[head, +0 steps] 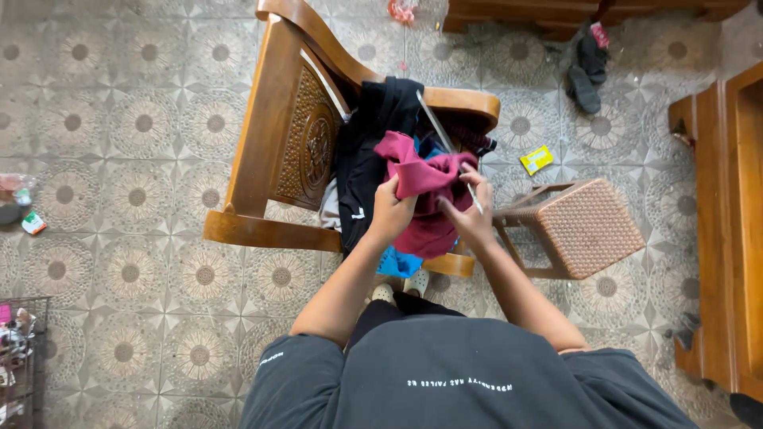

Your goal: The person takes clothes from a wooden chair, places each item on a wire hanger, and hangs them on a red metal drying rack. The person handles a black garment, a white t-shirt, black shorts, and a maroon shirt, spacing them on the rack.

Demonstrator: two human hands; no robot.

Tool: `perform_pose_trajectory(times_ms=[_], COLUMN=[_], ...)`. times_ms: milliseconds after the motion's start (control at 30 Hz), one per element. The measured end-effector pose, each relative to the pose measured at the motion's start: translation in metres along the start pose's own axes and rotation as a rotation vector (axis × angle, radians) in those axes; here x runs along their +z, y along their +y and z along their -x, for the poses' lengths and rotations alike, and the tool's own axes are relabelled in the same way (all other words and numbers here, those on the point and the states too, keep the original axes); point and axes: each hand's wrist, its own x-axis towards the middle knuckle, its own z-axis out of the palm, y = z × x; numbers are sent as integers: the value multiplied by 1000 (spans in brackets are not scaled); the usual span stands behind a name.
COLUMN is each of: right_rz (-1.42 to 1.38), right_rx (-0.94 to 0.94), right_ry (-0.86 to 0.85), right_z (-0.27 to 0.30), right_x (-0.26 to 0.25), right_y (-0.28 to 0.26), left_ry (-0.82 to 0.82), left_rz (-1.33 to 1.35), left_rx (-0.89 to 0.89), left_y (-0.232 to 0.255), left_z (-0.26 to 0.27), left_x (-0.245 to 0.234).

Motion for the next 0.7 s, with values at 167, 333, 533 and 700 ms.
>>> perform_pose_trajectory(times_ms=[167, 333, 533, 700], right_rz=[-153, -532, -1109, -803], right_rx=[-116, -32, 276, 123], right_ry=[40, -30, -344, -167], right_z=[-58, -102, -115, -116], right_x=[-23, -4, 38, 17], right_y=[-20, -27, 3, -42], left_ry=[-133, -247, -413, -145], left_rz=[367, 811, 817, 111], left_rx=[351, 439, 378, 640], left_y=[123, 244, 259, 275], left_z=[-10, 12, 13, 13], left_x=[-41, -78, -134, -178])
